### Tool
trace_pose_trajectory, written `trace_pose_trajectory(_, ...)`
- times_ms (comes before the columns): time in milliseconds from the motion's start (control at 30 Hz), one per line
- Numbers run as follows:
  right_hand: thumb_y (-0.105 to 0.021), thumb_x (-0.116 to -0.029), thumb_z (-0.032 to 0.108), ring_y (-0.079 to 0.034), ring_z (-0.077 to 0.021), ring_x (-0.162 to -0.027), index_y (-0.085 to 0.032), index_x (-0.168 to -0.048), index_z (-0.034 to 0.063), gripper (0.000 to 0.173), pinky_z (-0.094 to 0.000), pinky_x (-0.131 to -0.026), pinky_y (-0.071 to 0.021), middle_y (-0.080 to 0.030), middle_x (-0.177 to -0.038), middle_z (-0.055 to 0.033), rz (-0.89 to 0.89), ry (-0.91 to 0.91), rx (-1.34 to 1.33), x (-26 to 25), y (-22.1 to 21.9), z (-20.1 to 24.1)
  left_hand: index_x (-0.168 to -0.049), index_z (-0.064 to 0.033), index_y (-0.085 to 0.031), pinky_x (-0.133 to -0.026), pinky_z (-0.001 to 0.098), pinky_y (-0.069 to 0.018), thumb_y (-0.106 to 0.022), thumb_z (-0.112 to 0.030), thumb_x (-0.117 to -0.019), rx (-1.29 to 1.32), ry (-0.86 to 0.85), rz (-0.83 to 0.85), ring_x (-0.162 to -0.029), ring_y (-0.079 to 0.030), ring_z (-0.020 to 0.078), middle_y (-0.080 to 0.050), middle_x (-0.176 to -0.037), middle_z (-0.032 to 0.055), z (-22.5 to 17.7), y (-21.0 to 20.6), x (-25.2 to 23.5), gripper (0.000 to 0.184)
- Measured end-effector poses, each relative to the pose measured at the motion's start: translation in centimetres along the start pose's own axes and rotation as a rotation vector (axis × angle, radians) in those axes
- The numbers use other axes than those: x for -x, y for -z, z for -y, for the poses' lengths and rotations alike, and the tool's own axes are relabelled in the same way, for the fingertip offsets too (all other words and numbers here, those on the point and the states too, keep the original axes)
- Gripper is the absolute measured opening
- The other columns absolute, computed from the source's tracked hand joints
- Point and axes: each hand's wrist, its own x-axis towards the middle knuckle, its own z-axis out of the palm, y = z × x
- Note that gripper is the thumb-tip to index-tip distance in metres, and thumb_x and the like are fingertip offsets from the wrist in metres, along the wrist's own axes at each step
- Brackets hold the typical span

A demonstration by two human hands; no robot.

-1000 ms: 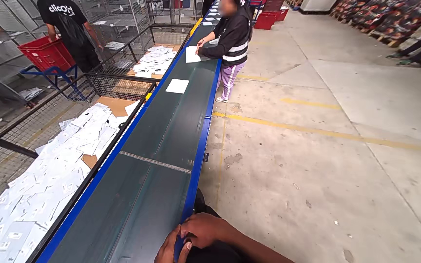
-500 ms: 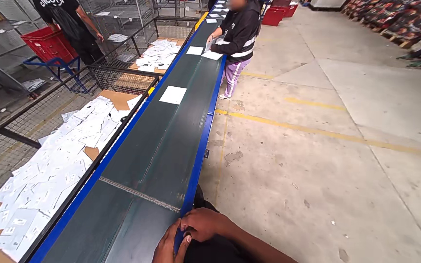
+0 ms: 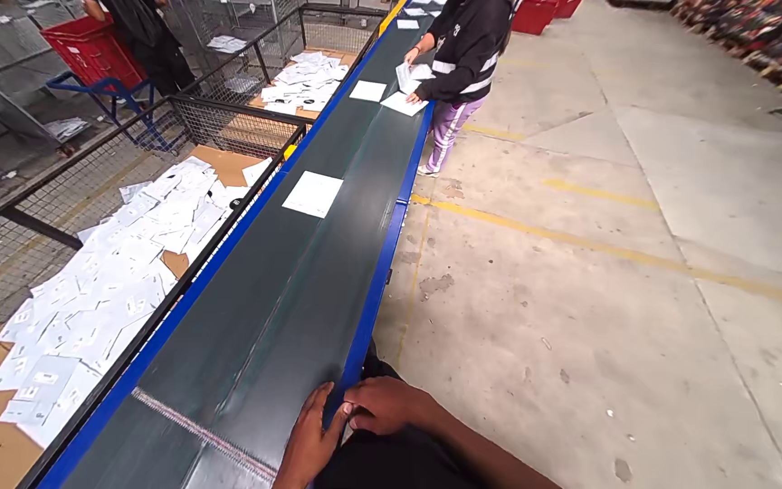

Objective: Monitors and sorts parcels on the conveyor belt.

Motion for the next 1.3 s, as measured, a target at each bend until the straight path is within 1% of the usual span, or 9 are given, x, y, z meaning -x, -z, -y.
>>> trace_pose_trajectory(200,-0.055,-0.1043,0.037,-0.068,-0.0316,-0.109,-0.064,-0.127,0.0108,0.036,-0.0587,-0.096,-0.0522,-0.071,-0.113,-0.0126,0.019,-0.088,-0.086,0.4,-0.2,-3.2,-0.15,-0.0092,-0.052,-0.124,0.048,-0.0318,-0.04,-0.075,-0.0966,-0.187,0.012,0.076,-0.15,-0.036,0.0274,-0.046,-0.157,0.0132,2.2,1.0,-4.2,0.085)
trace_pose_trajectory(600,-0.059,-0.1032,0.036,-0.071,-0.0314,-0.102,-0.063,-0.131,0.008,0.04,-0.056,-0.095,-0.0545,-0.073,-0.111,-0.0153,0.013,-0.387,-0.258,2.3,-0.1,-10.1,-0.156,-0.0128,-0.044,-0.126,0.0476,-0.0255,-0.03,-0.077,-0.0977,-0.425,-0.1,0.102,-0.155,-0.026,0.0266,-0.038,-0.163,0.0078,1.1,6.6,-13.6,0.088)
trace_pose_trajectory(767,-0.059,-0.103,0.035,-0.071,-0.0324,-0.103,-0.064,-0.129,0.0071,0.039,-0.0575,-0.094,-0.0539,-0.072,-0.112,-0.0157,0.047,-0.477,-0.292,2.0,0.0,-11.6,-0.154,-0.0107,-0.046,-0.125,0.0495,-0.0256,-0.034,-0.076,-0.0976,-0.452,-0.112,-0.032,-0.155,-0.026,0.0279,-0.037,-0.164,0.0096,3.2,6.9,-15.1,0.087)
trace_pose_trajectory(867,-0.059,-0.1028,0.036,-0.071,-0.032,-0.102,-0.065,-0.127,0.0072,0.038,-0.0571,-0.094,-0.0538,-0.072,-0.11,-0.0154,0.054,-0.47,-0.283,1.4,0.1,-12.2,-0.158,-0.0091,-0.04,-0.126,0.0575,-0.0189,-0.033,-0.076,-0.0967,-0.602,-0.156,-0.22,-0.156,-0.022,0.0315,-0.029,-0.167,0.0117,6.9,7.7,-16.2,0.091)
trace_pose_trajectory(1000,-0.059,-0.103,0.035,-0.071,-0.0318,-0.099,-0.066,-0.125,0.0077,0.035,-0.0558,-0.092,-0.0544,-0.073,-0.108,-0.0151,0.046,-0.441,-0.297,0.5,0.8,-12.7,-0.163,-0.0157,-0.029,-0.123,0.069,-0.0092,-0.025,-0.078,-0.0957,-0.823,-0.032,-0.32,-0.156,-0.023,0.0314,-0.03,-0.168,0.0068,15.6,15.8,-18.9,0.092)
trace_pose_trajectory(1067,-0.059,-0.1029,0.035,-0.071,-0.0311,-0.098,-0.066,-0.124,0.0087,0.034,-0.0558,-0.091,-0.0545,-0.072,-0.108,-0.0143,0.046,-0.445,-0.299,0.3,1.4,-12.7,-0.162,-0.0144,-0.03,-0.12,0.0746,-0.0078,-0.026,-0.077,-0.0969,-0.768,0.198,-0.367,-0.155,-0.02,0.041,-0.028,-0.167,0.0142,18.5,22.6,-20.1,0.091)
trace_pose_trajectory(1133,-0.058,-0.1031,0.034,-0.071,-0.0307,-0.098,-0.066,-0.125,0.0088,0.035,-0.0557,-0.091,-0.0546,-0.072,-0.107,-0.014,0.013,-0.442,-0.308,0.0,2.0,-12.6,-0.162,-0.0086,-0.029,-0.117,0.0781,-0.0042,-0.021,-0.076,-0.0987,-0.625,0.382,-0.482,-0.155,-0.008,0.0502,-0.019,-0.168,0.0249,18.8,29.1,-21.5,0.093)
trace_pose_trajectory(1200,-0.057,-0.103,0.034,-0.071,-0.0289,-0.096,-0.066,-0.126,0.0102,0.034,-0.0544,-0.09,-0.0556,-0.073,-0.106,-0.0125,-0.041,-0.435,-0.315,-0.3,2.4,-12.8,-0.157,-0.0026,-0.037,-0.119,0.0736,-0.0098,-0.022,-0.07,-0.1021,-0.511,0.33,-0.675,-0.153,-0.012,0.0523,-0.02,-0.165,0.0296,17.3,32.2,-22.3,0.088)
trace_pose_trajectory(1300,-0.056,-0.1034,0.031,-0.071,-0.0276,-0.096,-0.068,-0.123,0.0113,0.03,-0.0541,-0.089,-0.0558,-0.073,-0.106,-0.0111,-0.104,-0.373,-0.303,-1.4,3.3,-12.8,-0.145,0.0052,-0.051,-0.123,0.0639,-0.0194,-0.031,-0.054,-0.1079,-0.363,0.072,-0.747,-0.149,-0.026,0.0532,-0.034,-0.157,0.0342,13.5,30.6,-21.2,0.072)
